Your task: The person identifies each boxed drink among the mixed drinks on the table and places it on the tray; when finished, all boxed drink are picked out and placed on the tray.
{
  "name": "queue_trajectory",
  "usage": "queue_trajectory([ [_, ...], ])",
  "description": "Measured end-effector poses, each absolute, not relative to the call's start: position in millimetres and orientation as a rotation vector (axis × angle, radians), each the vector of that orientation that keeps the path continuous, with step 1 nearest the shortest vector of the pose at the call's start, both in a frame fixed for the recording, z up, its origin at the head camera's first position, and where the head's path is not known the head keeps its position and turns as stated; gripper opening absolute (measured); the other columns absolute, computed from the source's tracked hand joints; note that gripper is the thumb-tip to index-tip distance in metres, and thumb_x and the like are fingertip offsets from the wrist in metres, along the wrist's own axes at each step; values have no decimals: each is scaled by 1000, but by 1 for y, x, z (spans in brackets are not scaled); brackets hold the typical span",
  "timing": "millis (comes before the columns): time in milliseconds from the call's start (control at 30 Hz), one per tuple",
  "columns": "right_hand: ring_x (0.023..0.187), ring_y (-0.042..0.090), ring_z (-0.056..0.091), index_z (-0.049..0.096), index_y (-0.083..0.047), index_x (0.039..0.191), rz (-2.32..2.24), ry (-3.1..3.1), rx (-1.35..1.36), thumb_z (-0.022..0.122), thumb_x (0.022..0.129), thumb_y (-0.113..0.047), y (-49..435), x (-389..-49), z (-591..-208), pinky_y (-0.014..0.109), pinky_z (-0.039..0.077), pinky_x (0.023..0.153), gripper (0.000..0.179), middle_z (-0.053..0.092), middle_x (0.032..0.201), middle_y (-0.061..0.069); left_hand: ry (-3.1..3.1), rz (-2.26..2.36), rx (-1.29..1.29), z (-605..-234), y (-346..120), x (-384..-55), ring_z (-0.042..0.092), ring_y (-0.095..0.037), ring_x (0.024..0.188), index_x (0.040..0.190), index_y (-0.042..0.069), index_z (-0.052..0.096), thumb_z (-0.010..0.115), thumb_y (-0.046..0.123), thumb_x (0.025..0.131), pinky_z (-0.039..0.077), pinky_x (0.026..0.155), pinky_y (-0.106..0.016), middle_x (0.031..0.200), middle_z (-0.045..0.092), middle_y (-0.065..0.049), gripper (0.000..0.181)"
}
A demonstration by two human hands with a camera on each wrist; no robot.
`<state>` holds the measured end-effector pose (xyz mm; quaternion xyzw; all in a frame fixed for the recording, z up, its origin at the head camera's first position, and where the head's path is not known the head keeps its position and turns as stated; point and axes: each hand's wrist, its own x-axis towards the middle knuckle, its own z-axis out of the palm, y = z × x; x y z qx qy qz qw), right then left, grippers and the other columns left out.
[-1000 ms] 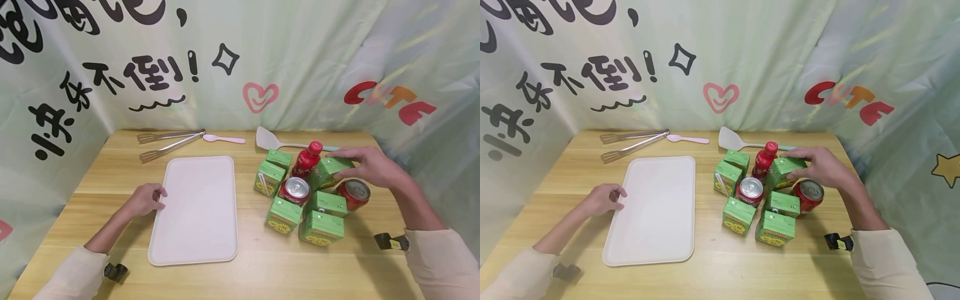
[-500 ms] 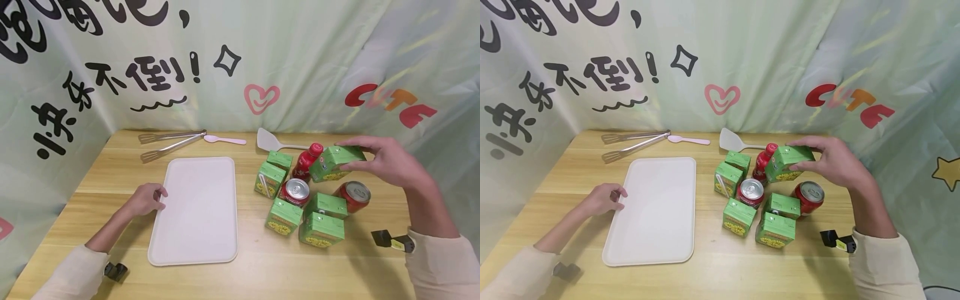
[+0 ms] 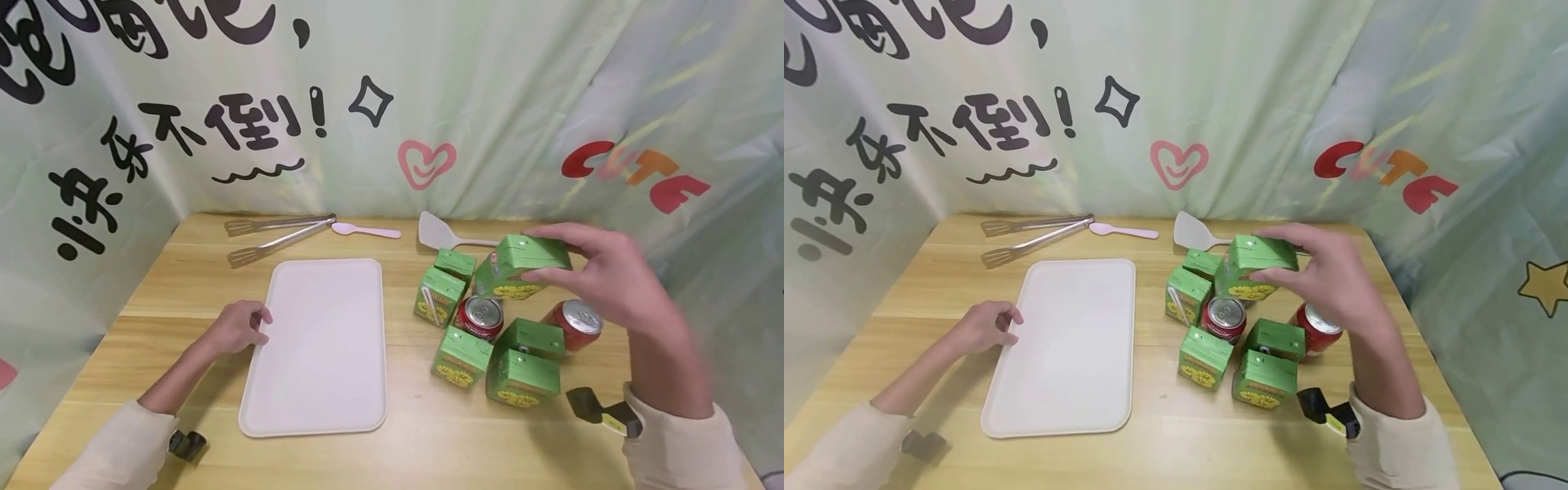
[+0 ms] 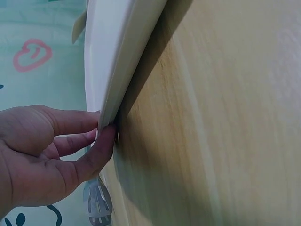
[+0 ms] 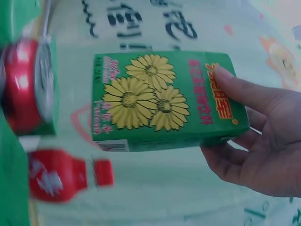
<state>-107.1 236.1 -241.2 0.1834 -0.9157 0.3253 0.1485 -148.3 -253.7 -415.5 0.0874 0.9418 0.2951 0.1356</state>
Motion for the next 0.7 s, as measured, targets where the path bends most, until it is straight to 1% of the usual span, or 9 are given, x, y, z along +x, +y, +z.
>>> queue_trajectory([
  [133,87,-9,54,68,-15,115,945,-2582,588,83,68,-11,212,-106,-245,8,40,76,49,70,102,0,2725,851,250,-413,-253,-148,51,-19,73,95,-3,61,75,0,70,43,65,-30,78,56,-9,29],
  [167,88,-9,55,68,-14,114,942,-2572,594,83,68,-11,206,-106,-246,8,41,77,49,71,102,3,2725,849,250,-413,-253,-148,51,-19,73,95,-3,61,75,1,70,43,65,-30,78,56,-9,29],
  [233,87,-6,55,68,-14,114,959,-2575,579,83,68,-11,194,-105,-249,9,42,75,48,71,103,3,2724,850,247,-413,-253,-147,51,-19,74,96,-3,61,75,1,70,43,65,-30,79,56,-10,30],
  [400,82,10,55,67,-13,115,1069,-2610,517,83,68,-14,163,-104,-257,14,43,62,50,70,107,4,2717,859,236,-413,-253,-146,51,-19,74,96,-3,60,75,1,70,43,64,-29,79,56,-10,30],
  [433,84,12,56,67,-13,116,1091,-2620,510,83,68,-15,156,-104,-258,15,44,62,51,69,109,4,2715,862,234,-413,-253,-146,52,-19,74,96,-3,60,75,1,69,43,64,-29,79,56,-10,31],
  [567,92,15,61,67,-14,118,1169,-2669,506,84,68,-20,130,-106,-266,25,49,72,53,69,112,2,2710,861,230,-413,-253,-147,52,-19,75,97,-3,60,75,1,70,43,64,-30,80,56,-11,31],
  [700,94,16,62,68,-14,115,1254,-2685,520,83,69,-21,100,-112,-279,32,50,78,49,70,111,2,2707,854,234,-412,-252,-148,52,-20,75,97,-3,60,75,2,70,43,64,-30,81,56,-11,31],
])
